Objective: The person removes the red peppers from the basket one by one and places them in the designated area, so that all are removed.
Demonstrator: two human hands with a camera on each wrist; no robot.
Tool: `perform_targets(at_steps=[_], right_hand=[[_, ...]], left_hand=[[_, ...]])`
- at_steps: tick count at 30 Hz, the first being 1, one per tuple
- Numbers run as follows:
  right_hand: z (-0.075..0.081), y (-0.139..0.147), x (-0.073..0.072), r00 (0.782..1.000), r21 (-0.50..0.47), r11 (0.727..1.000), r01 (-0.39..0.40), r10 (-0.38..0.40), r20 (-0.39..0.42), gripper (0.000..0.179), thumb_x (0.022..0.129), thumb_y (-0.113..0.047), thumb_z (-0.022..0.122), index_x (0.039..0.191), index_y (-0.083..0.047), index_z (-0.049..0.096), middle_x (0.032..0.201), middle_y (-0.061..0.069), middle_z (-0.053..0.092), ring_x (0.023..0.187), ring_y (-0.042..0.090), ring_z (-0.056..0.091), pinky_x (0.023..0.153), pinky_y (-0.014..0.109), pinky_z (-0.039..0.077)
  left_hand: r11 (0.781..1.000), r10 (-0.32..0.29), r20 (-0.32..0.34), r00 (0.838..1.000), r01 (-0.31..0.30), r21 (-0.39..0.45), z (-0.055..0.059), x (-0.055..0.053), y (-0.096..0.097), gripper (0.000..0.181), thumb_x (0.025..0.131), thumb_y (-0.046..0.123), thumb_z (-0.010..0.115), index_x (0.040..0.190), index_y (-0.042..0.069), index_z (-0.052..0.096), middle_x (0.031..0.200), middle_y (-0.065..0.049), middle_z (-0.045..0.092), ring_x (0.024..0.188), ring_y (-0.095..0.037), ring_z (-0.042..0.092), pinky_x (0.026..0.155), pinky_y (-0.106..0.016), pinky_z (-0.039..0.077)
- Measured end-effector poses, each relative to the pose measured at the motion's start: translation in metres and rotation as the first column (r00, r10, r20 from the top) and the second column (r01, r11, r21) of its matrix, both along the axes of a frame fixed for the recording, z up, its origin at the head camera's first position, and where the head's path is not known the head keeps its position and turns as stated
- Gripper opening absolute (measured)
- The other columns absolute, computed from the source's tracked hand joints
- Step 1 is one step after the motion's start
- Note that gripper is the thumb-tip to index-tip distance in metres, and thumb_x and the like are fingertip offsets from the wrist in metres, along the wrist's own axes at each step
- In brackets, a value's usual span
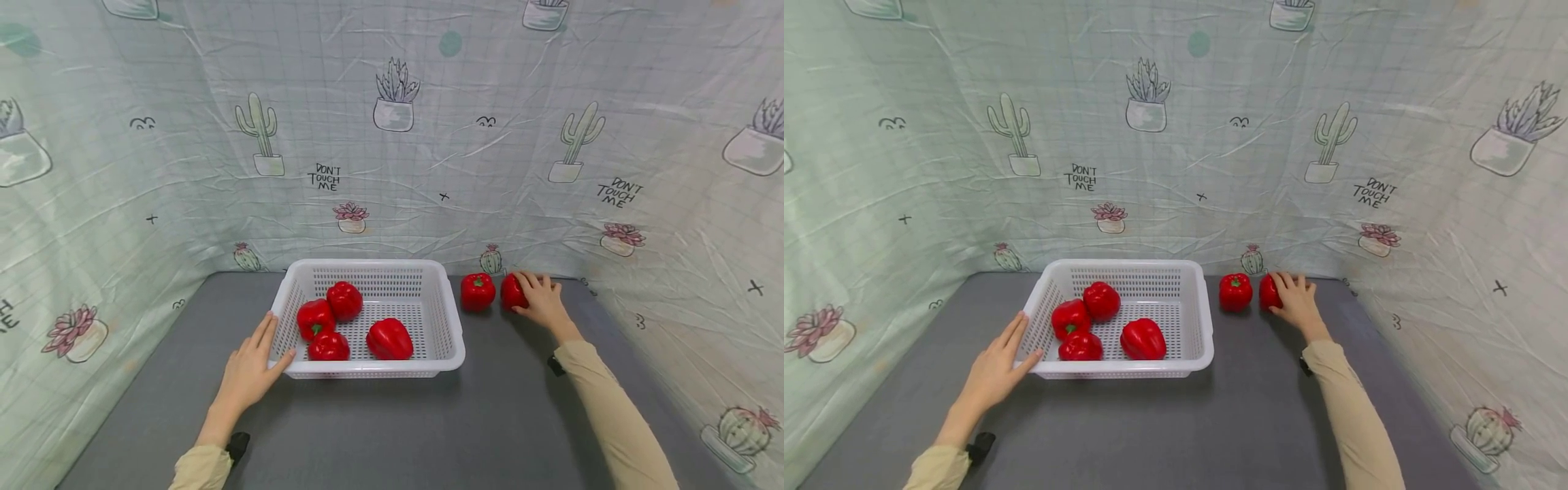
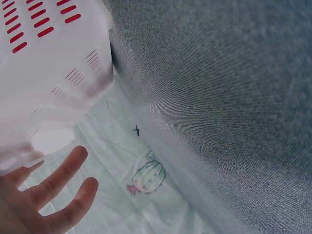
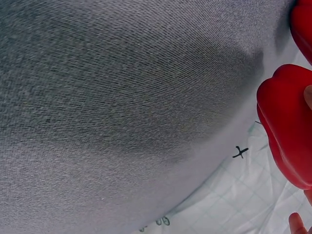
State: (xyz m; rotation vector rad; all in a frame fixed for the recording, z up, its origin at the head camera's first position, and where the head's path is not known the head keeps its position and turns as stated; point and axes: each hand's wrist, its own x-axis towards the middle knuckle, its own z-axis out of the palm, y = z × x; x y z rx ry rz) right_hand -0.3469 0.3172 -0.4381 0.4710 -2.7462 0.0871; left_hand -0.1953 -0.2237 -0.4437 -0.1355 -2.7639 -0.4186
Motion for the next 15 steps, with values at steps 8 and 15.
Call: perform_targets(at_steps=[8,15], right_hand=[[-0.001,-0.003,-0.008,1.0,0.024,1.0,0.003,-0.004,0.021,0.076,0.068,-0.025,0.075,0.13,-0.006,0.037,0.129,0.017,0.04,0.106,0.045,0.035,0.074,0.061,0.028],[-0.006,-0.006,-0.014,0.998,0.05,0.999,0.014,-0.017,0.055,0.076,0.07,-0.027,0.073,0.132,-0.008,0.035,0.129,0.017,0.038,0.106,0.045,0.035,0.074,0.062,0.028]], left_hand=[[1.0,-0.001,0.005,1.0,0.001,0.003,0.0,-0.001,0.0,0.075,0.081,0.041,0.056,0.138,0.001,0.029,0.143,-0.019,0.029,0.11,-0.041,0.047,0.08,-0.06,0.041],[1.0,-0.001,0.002,1.0,0.001,0.005,0.0,0.0,0.0,0.075,0.081,0.041,0.056,0.138,0.001,0.029,0.143,-0.019,0.029,0.11,-0.041,0.047,0.08,-0.06,0.04]])
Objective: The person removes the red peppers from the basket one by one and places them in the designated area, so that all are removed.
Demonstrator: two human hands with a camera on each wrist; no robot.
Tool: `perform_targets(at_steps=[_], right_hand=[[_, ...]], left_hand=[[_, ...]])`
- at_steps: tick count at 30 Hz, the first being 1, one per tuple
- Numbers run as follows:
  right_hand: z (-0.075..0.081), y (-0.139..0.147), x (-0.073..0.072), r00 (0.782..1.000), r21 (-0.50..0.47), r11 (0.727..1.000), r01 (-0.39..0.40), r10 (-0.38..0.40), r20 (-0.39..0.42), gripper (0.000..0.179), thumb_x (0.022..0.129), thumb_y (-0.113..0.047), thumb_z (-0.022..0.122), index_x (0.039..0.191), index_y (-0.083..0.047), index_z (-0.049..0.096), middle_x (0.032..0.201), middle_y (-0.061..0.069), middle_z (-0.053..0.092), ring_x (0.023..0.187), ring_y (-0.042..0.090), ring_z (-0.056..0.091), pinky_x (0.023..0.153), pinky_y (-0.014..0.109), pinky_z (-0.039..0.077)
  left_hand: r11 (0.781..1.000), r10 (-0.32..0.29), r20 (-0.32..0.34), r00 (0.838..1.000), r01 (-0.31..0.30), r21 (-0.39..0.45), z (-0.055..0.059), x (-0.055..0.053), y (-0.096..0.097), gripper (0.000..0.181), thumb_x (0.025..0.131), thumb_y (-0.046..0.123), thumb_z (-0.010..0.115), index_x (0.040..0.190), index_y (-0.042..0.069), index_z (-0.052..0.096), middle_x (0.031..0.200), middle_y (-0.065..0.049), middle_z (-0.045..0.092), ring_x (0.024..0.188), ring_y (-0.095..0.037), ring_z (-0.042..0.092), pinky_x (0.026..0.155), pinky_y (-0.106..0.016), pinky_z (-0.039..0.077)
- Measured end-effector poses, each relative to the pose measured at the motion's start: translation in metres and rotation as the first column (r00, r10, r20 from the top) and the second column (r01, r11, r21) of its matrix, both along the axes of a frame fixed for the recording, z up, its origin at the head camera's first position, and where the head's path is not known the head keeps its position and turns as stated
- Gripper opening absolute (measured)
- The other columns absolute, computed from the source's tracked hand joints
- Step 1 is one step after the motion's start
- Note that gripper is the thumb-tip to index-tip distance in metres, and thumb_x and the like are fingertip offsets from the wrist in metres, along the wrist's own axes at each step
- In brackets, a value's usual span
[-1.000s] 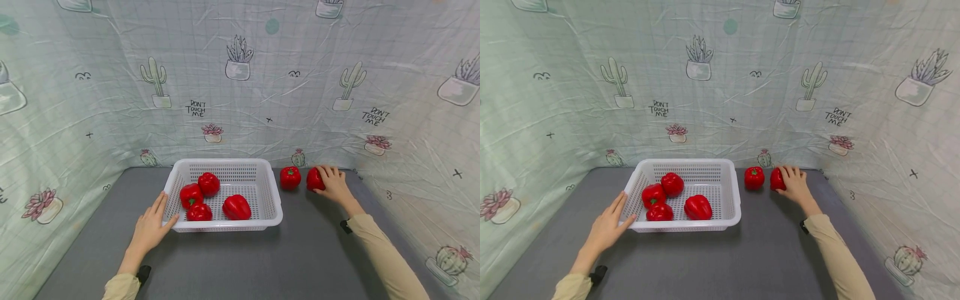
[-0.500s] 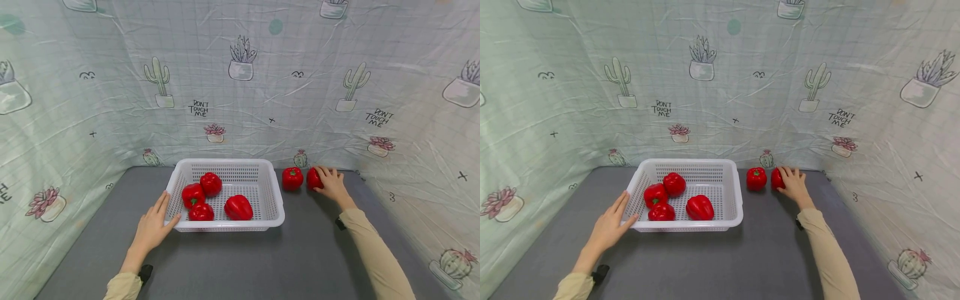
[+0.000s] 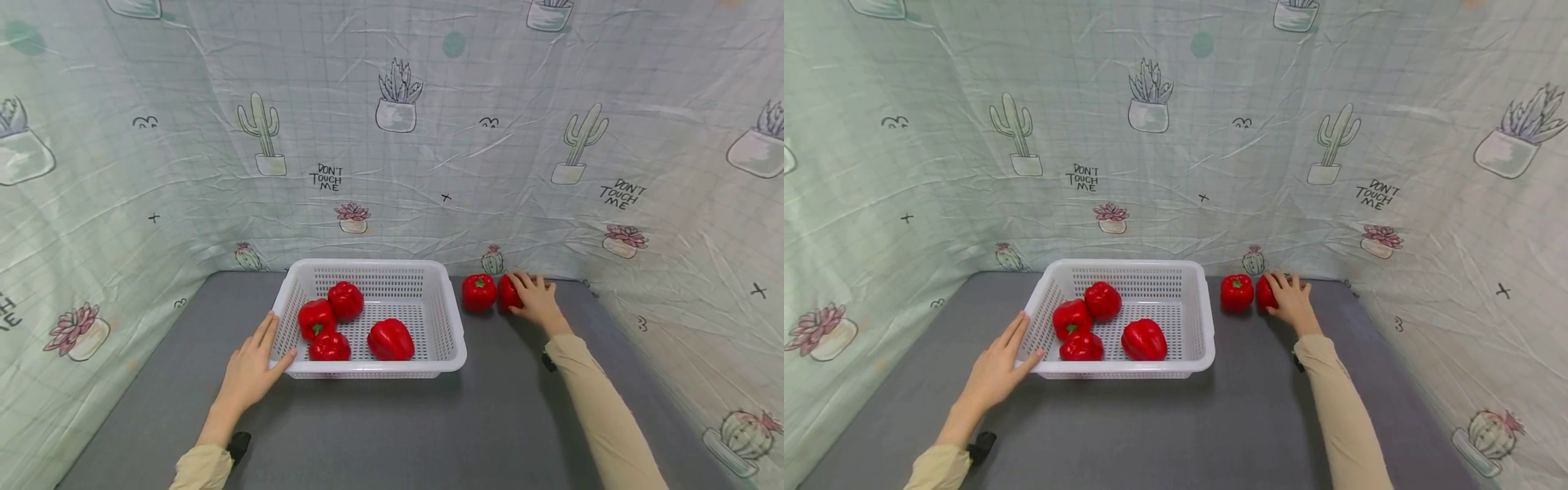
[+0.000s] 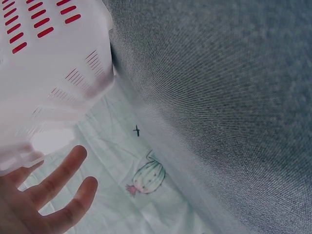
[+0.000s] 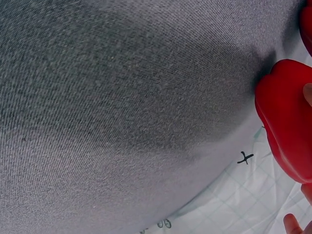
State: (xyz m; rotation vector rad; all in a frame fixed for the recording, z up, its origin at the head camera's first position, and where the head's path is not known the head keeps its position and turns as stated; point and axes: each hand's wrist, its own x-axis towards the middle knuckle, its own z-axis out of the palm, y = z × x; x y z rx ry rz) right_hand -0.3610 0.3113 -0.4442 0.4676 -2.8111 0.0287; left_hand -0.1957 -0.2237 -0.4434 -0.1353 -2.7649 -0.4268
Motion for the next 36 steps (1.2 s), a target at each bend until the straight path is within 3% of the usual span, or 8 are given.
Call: perform_targets(at_steps=[17,36], right_hand=[[-0.0017,-0.0083,0.0004,1.0,0.02,1.0,-0.013,0.013,-0.004,0.076,0.071,-0.028,0.072,0.135,-0.01,0.034,0.13,0.018,0.036,0.108,0.043,0.032,0.075,0.063,0.029],[-0.0085,-0.0043,0.0033,0.998,-0.03,0.999,-0.031,0.029,-0.056,0.081,0.066,-0.027,0.077,0.133,-0.013,0.035,0.133,0.021,0.034,0.109,0.042,0.03,0.074,0.059,0.03]], left_hand=[[1.0,0.005,0.011,1.0,-0.005,-0.002,0.0,-0.0002,-0.0005,0.075,0.082,0.042,0.055,0.139,0.002,0.028,0.144,-0.019,0.028,0.111,-0.041,0.046,0.081,-0.06,0.041],[1.0,-0.003,0.01,1.0,0.003,0.004,-0.0021,-0.0021,-0.0011,0.076,0.081,0.042,0.056,0.139,0.001,0.028,0.144,-0.019,0.028,0.111,-0.042,0.046,0.081,-0.06,0.04]])
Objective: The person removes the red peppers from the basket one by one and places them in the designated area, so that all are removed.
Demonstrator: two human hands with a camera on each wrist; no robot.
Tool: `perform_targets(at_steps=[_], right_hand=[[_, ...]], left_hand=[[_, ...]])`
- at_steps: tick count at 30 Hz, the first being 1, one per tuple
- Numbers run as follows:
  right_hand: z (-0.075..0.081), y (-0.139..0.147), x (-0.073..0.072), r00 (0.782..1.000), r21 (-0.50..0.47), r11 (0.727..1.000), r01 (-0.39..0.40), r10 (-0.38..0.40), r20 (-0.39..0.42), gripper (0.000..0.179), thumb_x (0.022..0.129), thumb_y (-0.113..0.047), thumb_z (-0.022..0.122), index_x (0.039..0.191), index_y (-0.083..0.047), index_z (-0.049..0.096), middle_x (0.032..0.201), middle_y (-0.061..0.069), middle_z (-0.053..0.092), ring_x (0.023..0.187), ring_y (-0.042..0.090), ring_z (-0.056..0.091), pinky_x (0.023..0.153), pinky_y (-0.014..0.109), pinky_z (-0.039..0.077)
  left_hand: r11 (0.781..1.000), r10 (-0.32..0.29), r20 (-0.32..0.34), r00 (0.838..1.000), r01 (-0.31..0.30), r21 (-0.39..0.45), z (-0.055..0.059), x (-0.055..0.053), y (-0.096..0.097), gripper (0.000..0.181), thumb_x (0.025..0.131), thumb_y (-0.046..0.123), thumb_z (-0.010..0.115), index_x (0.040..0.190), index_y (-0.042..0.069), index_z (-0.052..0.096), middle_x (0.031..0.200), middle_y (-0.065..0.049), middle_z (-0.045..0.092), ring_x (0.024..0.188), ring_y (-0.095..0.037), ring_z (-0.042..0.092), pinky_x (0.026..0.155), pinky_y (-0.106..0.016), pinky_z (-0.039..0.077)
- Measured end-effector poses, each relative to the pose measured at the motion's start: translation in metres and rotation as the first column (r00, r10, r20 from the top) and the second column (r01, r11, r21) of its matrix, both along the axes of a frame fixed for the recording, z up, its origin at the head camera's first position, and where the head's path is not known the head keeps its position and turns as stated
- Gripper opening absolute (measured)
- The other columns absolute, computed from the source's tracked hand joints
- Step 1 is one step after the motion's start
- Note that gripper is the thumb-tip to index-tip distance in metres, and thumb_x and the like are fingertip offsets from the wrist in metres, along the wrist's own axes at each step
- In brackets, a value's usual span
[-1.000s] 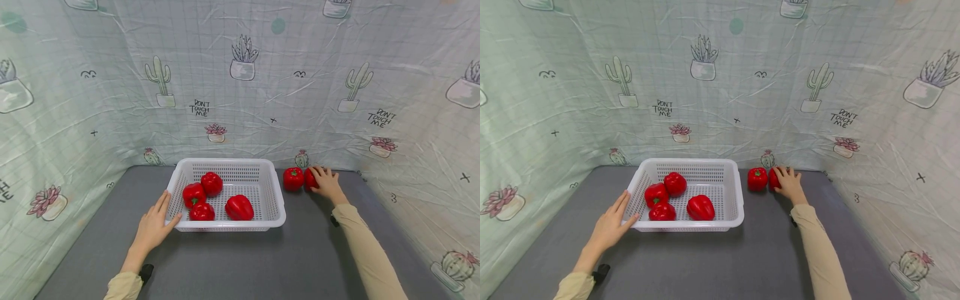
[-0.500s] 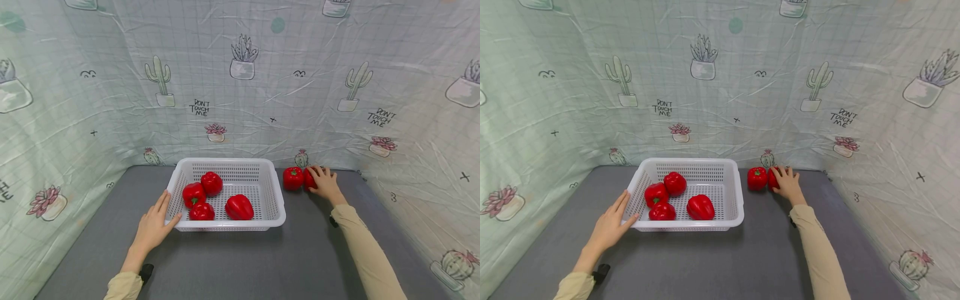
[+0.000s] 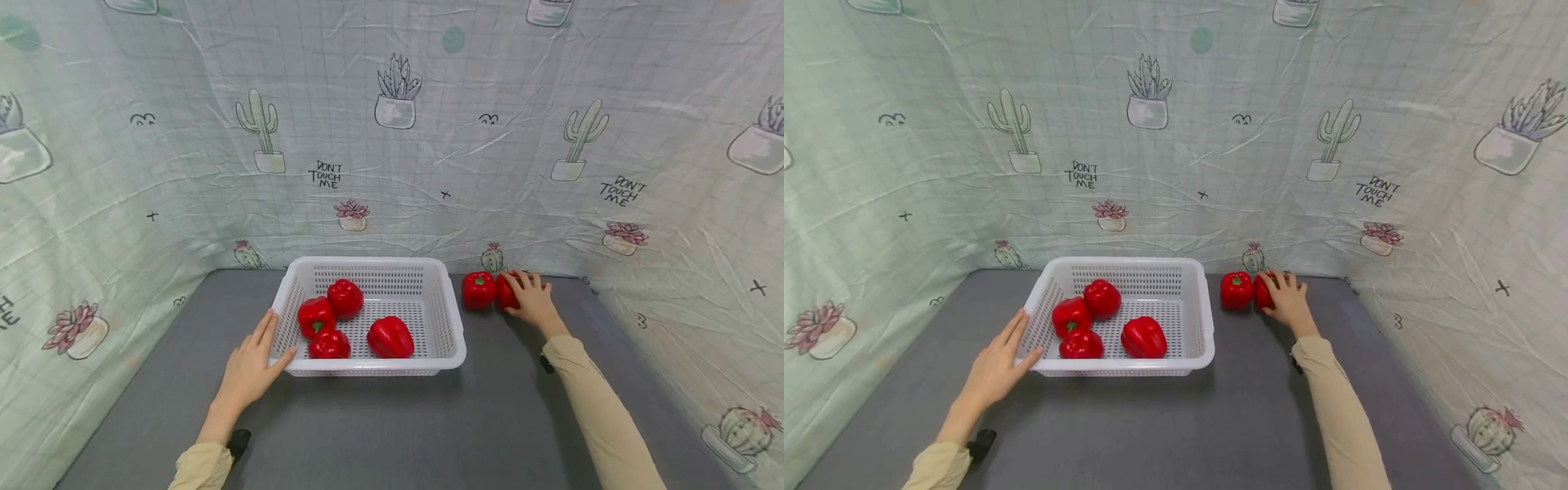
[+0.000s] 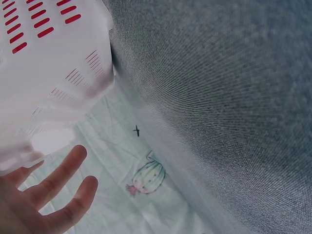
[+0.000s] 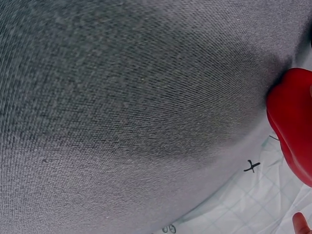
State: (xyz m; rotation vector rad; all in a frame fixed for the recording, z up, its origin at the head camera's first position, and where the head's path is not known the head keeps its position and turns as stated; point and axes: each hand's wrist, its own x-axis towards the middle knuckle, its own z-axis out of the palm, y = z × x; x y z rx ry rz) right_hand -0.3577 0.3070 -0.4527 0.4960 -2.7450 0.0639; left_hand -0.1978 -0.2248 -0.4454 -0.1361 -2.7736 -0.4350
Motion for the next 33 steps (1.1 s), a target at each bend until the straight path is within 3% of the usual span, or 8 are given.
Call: perform_targets(at_steps=[10,20,33], right_hand=[[-0.003,0.003,0.004,1.0,-0.01,1.0,-0.001,0.001,-0.015,0.085,0.065,-0.03,0.077,0.135,-0.014,0.031,0.134,0.02,0.031,0.111,0.043,0.031,0.075,0.06,0.03],[0.012,0.003,0.013,0.995,-0.036,0.998,-0.054,0.051,-0.091,0.078,0.068,-0.032,0.075,0.132,-0.009,0.035,0.134,0.02,0.033,0.111,0.04,0.032,0.076,0.059,0.028],[0.035,-0.027,0.041,0.953,-0.059,0.977,-0.207,0.187,-0.237,0.062,0.071,-0.025,0.071,0.124,-0.003,0.047,0.127,0.016,0.043,0.105,0.037,0.04,0.074,0.053,0.032]], left_hand=[[1.0,0.005,0.006,1.0,-0.005,0.0,-0.001,0.001,0.001,0.076,0.081,0.041,0.056,0.139,0.001,0.027,0.144,-0.019,0.027,0.112,-0.042,0.046,0.082,-0.06,0.04],[1.0,-0.001,-0.007,1.0,0.001,-0.002,0.0,0.001,0.001,0.076,0.081,0.041,0.057,0.139,0.001,0.028,0.144,-0.019,0.027,0.111,-0.042,0.047,0.081,-0.059,0.041],[1.0,0.007,0.001,1.0,-0.007,0.002,0.001,0.001,0.001,0.076,0.081,0.042,0.056,0.139,0.002,0.027,0.144,-0.019,0.027,0.112,-0.042,0.046,0.082,-0.06,0.04]])
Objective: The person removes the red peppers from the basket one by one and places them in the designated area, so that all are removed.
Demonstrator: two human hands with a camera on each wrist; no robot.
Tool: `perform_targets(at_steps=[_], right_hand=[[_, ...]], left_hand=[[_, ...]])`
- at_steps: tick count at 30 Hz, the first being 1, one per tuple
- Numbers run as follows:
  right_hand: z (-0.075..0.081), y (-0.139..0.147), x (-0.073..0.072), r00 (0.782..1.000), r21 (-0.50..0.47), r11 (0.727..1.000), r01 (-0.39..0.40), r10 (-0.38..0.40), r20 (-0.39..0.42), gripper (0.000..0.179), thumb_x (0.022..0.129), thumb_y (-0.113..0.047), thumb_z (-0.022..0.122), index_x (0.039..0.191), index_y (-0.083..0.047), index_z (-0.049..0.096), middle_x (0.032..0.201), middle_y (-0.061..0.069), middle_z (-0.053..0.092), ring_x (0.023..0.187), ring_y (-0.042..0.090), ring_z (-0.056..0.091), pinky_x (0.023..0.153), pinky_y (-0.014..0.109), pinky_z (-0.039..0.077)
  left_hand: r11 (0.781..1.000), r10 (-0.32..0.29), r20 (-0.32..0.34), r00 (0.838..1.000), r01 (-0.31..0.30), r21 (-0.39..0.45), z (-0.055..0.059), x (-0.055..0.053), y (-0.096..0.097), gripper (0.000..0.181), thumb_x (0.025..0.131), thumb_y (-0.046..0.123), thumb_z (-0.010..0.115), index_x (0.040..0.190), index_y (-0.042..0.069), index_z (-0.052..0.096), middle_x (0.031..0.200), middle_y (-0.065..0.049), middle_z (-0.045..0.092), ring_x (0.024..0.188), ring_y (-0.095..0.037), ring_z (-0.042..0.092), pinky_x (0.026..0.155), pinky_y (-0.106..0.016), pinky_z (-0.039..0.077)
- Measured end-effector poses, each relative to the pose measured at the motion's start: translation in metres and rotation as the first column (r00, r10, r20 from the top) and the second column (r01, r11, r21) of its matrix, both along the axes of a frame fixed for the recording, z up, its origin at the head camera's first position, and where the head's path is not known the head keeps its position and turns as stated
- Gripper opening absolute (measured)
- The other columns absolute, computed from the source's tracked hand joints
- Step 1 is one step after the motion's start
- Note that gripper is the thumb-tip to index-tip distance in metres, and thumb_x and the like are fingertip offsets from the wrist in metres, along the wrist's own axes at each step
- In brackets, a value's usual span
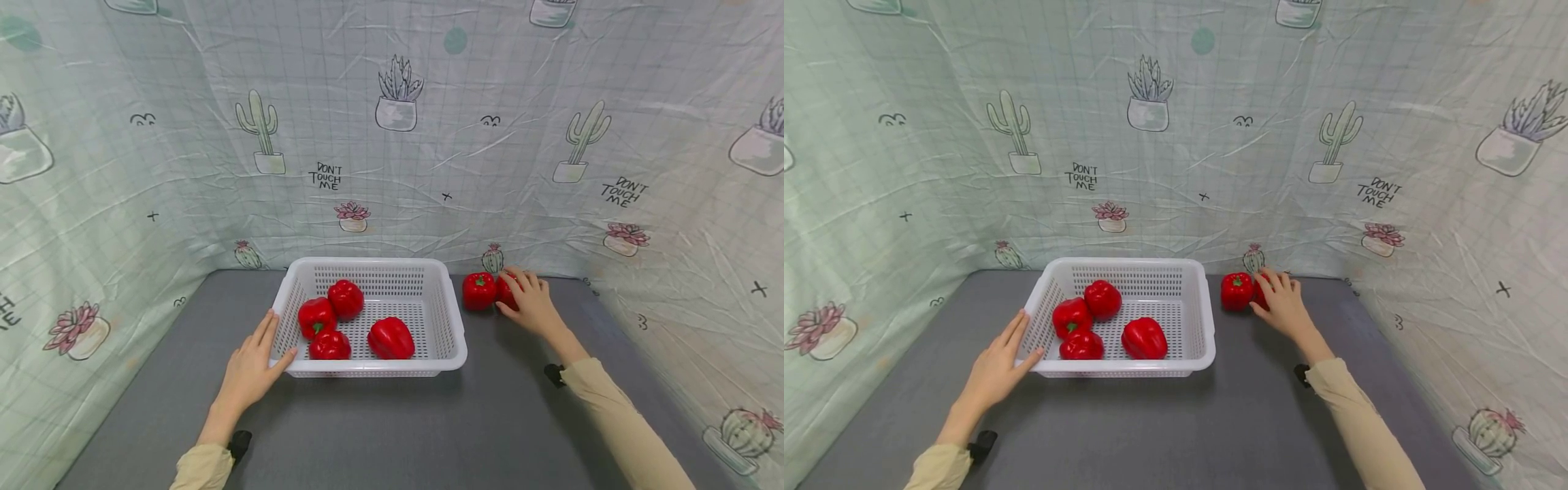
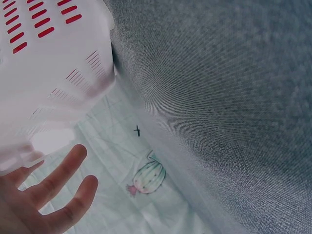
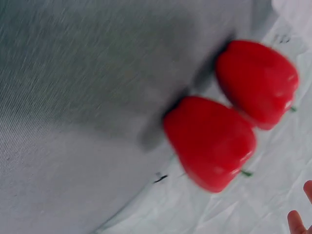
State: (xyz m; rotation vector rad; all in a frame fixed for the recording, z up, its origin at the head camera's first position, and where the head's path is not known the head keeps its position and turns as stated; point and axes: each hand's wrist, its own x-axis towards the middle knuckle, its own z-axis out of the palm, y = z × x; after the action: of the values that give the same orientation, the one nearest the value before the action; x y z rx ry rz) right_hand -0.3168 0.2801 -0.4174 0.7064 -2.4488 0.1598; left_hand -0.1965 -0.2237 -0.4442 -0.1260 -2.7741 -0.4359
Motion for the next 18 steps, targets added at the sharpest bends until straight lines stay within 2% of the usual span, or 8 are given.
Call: perform_targets(at_steps=[6,11,18], right_hand=[[0.007,-0.021,0.014,0.996,-0.021,0.996,-0.086,0.085,-0.039,0.06,0.07,-0.023,0.071,0.123,-0.004,0.049,0.124,0.016,0.046,0.105,0.036,0.043,0.076,0.052,0.033],[0.012,-0.039,0.023,0.981,-0.017,0.984,-0.177,0.175,-0.083,0.06,0.067,-0.022,0.073,0.12,-0.004,0.051,0.123,0.017,0.048,0.103,0.035,0.045,0.077,0.052,0.034],[0.016,-0.064,0.036,0.968,0.014,0.97,-0.244,0.245,-0.047,0.064,0.066,-0.023,0.075,0.122,-0.006,0.05,0.125,0.014,0.048,0.105,0.03,0.044,0.081,0.049,0.036]], left_hand=[[1.0,0.0,0.003,1.0,0.0,0.002,0.0,0.001,0.0,0.076,0.081,0.041,0.056,0.139,0.002,0.027,0.144,-0.019,0.027,0.113,-0.041,0.045,0.083,-0.06,0.039],[1.0,-0.001,0.003,1.0,0.001,0.001,0.001,0.001,0.0,0.076,0.081,0.041,0.056,0.139,0.001,0.027,0.144,-0.019,0.026,0.113,-0.041,0.045,0.083,-0.06,0.039],[1.0,-0.004,0.004,1.0,0.004,0.001,0.001,0.001,0.0,0.075,0.082,0.043,0.055,0.139,0.002,0.027,0.145,-0.018,0.027,0.112,-0.041,0.046,0.083,-0.061,0.039]])
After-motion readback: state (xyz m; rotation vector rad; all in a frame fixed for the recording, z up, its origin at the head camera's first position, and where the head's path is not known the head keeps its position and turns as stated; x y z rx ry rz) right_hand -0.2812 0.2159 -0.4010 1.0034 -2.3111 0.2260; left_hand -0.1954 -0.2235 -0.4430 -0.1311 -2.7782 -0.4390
